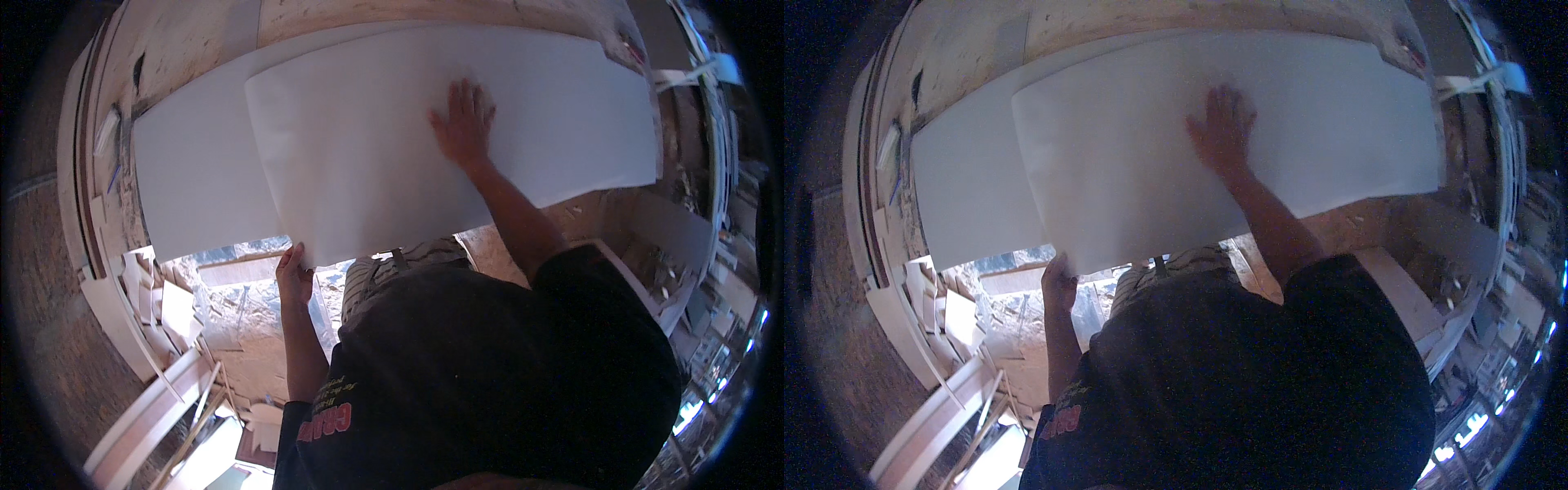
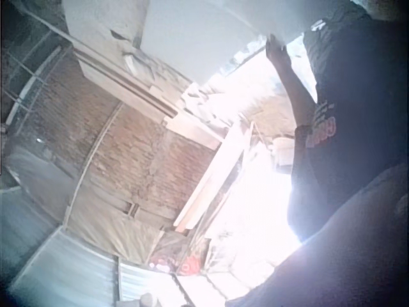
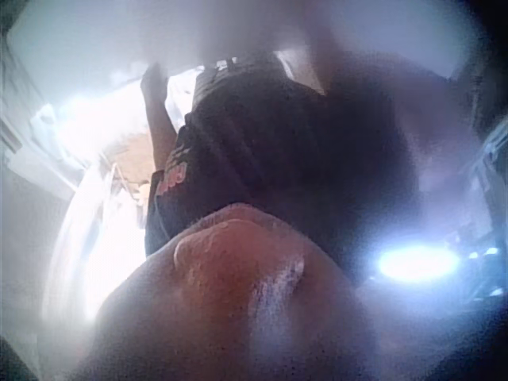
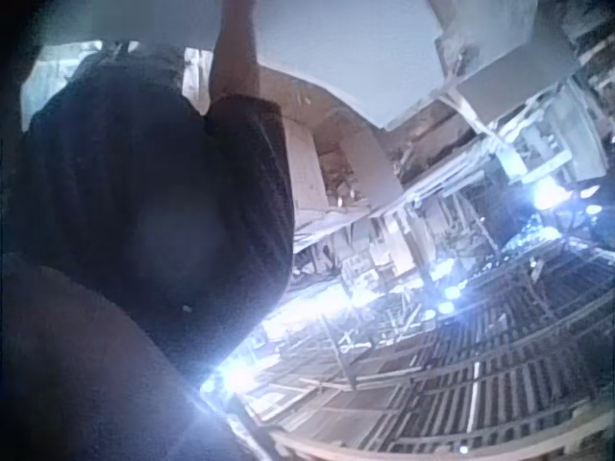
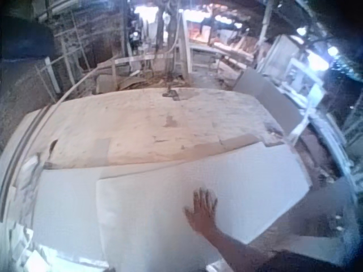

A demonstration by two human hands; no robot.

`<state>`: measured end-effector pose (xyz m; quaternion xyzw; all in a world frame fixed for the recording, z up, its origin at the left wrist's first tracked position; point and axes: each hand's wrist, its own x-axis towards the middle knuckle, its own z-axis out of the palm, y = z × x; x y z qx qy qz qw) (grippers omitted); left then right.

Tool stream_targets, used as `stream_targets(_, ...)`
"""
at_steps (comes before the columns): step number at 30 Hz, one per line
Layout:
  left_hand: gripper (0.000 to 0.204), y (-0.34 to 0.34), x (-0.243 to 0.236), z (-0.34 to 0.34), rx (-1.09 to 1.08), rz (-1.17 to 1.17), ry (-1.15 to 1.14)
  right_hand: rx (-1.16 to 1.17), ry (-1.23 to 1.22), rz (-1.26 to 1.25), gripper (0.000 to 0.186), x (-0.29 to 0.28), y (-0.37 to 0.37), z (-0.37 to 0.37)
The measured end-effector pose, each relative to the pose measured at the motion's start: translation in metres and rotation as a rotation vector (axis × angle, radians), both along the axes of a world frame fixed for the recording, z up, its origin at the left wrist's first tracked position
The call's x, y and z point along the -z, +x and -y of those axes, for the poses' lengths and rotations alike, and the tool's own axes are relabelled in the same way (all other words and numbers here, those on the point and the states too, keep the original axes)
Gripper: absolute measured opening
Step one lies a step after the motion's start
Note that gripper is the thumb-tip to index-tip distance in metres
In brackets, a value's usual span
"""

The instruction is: The person sands a large white sheet on a workbench using a sanding block, then uses a utility knife to cut the sheet into smaller pieces. The person handles the sheet and tools directly with both hands.

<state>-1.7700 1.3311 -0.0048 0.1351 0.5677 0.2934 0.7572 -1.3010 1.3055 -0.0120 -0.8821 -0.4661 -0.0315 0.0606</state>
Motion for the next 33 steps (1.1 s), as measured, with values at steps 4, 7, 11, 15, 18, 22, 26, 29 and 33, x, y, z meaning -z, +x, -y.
stream_targets(4,0.014,-0.013,0.011,-0.012,0.124,0.146,0.010,0.092,-0.047,-0.038,0.078,-0.018,-0.068,0.092)
stream_targets(7,0.013,-0.018,0.017,-0.024,0.171,0.193,0.049,0.115,-0.043,-0.062,0.075,-0.025,-0.113,0.135)
stream_targets(11,0.012,-0.026,0.025,-0.041,0.220,0.203,0.032,0.137,-0.082,-0.056,0.076,-0.020,-0.135,0.152)
stream_targets(15,0.013,-0.012,0.023,-0.046,0.223,0.242,0.014,0.151,-0.078,-0.038,0.077,-0.012,-0.136,0.132)
stream_targets(18,0.018,-0.011,0.019,-0.051,0.281,0.195,0.004,0.105,-0.076,-0.062,0.078,-0.011,-0.132,0.088)
stream_targets(22,0.028,-0.007,0.022,-0.055,0.317,0.129,-0.057,0.004,-0.022,-0.059,0.078,-0.017,-0.109,0.000)
stream_targets(26,0.036,-0.001,0.008,-0.058,0.342,0.123,-0.150,-0.033,0.046,-0.005,0.075,-0.009,-0.075,-0.092)
stream_targets(29,0.043,0.002,0.009,-0.065,0.371,0.132,-0.228,-0.045,0.072,0.039,0.073,-0.001,-0.044,-0.163)
stream_targets(33,0.055,0.014,-0.002,-0.078,0.402,0.106,-0.175,-0.011,0.105,0.075,0.074,0.013,-0.009,-0.237)
